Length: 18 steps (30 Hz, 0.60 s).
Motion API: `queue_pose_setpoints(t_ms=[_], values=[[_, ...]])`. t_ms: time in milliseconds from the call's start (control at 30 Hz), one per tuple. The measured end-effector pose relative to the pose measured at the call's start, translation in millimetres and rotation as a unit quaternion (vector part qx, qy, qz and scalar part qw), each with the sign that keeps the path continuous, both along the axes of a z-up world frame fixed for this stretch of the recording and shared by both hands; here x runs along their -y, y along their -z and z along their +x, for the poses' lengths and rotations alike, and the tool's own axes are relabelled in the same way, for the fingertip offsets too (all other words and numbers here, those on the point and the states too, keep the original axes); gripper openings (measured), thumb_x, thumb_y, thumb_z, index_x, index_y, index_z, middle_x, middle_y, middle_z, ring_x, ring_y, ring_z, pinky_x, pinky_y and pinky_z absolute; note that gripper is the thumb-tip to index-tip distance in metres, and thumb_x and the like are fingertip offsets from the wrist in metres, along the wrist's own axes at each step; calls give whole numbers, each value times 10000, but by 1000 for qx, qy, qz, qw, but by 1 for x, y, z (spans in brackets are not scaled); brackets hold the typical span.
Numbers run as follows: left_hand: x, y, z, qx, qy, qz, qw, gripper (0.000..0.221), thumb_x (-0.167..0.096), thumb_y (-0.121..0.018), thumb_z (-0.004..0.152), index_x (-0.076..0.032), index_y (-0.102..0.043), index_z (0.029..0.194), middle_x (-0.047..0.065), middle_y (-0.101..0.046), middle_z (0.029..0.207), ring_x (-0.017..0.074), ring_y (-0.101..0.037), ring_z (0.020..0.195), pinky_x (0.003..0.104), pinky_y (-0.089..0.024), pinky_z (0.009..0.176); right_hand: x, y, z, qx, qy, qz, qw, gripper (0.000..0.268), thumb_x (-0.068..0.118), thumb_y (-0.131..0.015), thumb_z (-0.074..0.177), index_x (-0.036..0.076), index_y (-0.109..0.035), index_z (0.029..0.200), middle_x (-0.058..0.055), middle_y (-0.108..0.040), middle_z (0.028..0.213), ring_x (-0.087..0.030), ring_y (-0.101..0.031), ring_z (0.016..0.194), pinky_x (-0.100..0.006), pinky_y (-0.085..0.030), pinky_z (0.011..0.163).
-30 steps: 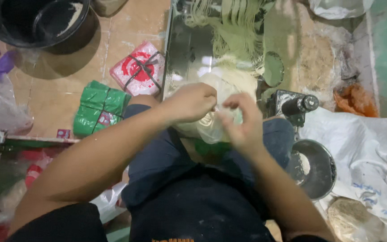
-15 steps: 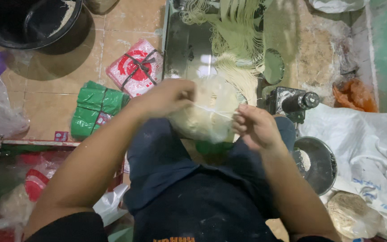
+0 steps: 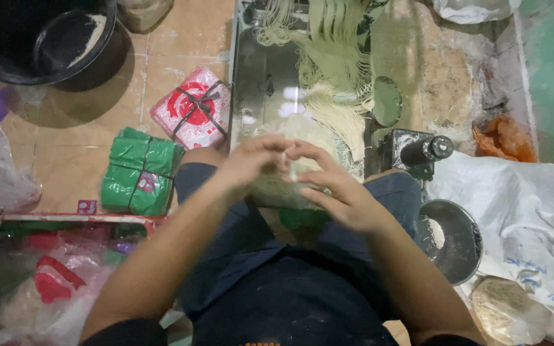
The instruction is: The person takes bundles of noodles from a pasta machine and places them into a clear plastic bag by hand.
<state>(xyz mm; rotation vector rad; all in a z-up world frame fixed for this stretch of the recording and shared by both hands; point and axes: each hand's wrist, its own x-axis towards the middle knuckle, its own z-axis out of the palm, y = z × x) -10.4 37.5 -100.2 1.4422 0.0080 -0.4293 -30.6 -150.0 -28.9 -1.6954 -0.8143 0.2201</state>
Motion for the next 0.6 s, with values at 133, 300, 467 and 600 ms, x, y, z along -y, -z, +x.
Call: queue_pose_setpoints(t_ms=[133, 300, 467, 600], values=[[9, -4, -14, 122, 26, 52, 991, 199, -51, -517, 713, -12, -635, 868, 114, -613, 767, 196, -574, 769, 348, -489, 667, -4, 20, 21, -30, -40, -3, 999, 353, -49, -434, 796, 74, -531, 1113, -163, -485, 1135, -355, -458, 1089, -513, -335, 925], [18, -21, -24, 285, -75, 171, 940, 127, -120, -641, 731, -48, -631, 835, 133, -616, 657, 265, -612, 635, 311, -475, 560, -14, 27, 30, -22, 38, -38, 998, 338, -48, -530, 790, -14, -502, 1125, -211, -557, 849, -392, -602, 867, -502, -486, 755], [26, 5, -26, 409, -142, 380, 817, 119, -134, -658, 736, -95, -609, 837, 60, -601, 655, 226, -591, 594, 302, -468, 560, -10, 41, 30, -9, 73, -52, 996, 367, -31, -576, 772, -23, -497, 1130, -206, -569, 809, -336, -614, 799, -417, -522, 701], [27, 7, -19, 510, -106, 534, 666, 58, -159, -542, 748, -101, -535, 747, 38, -463, 633, 212, -507, 562, 306, -394, 523, -13, 55, 30, 92, 95, -142, 981, 268, 19, -566, 785, 94, -605, 1040, -90, -541, 725, -296, -610, 704, -404, -519, 592]])
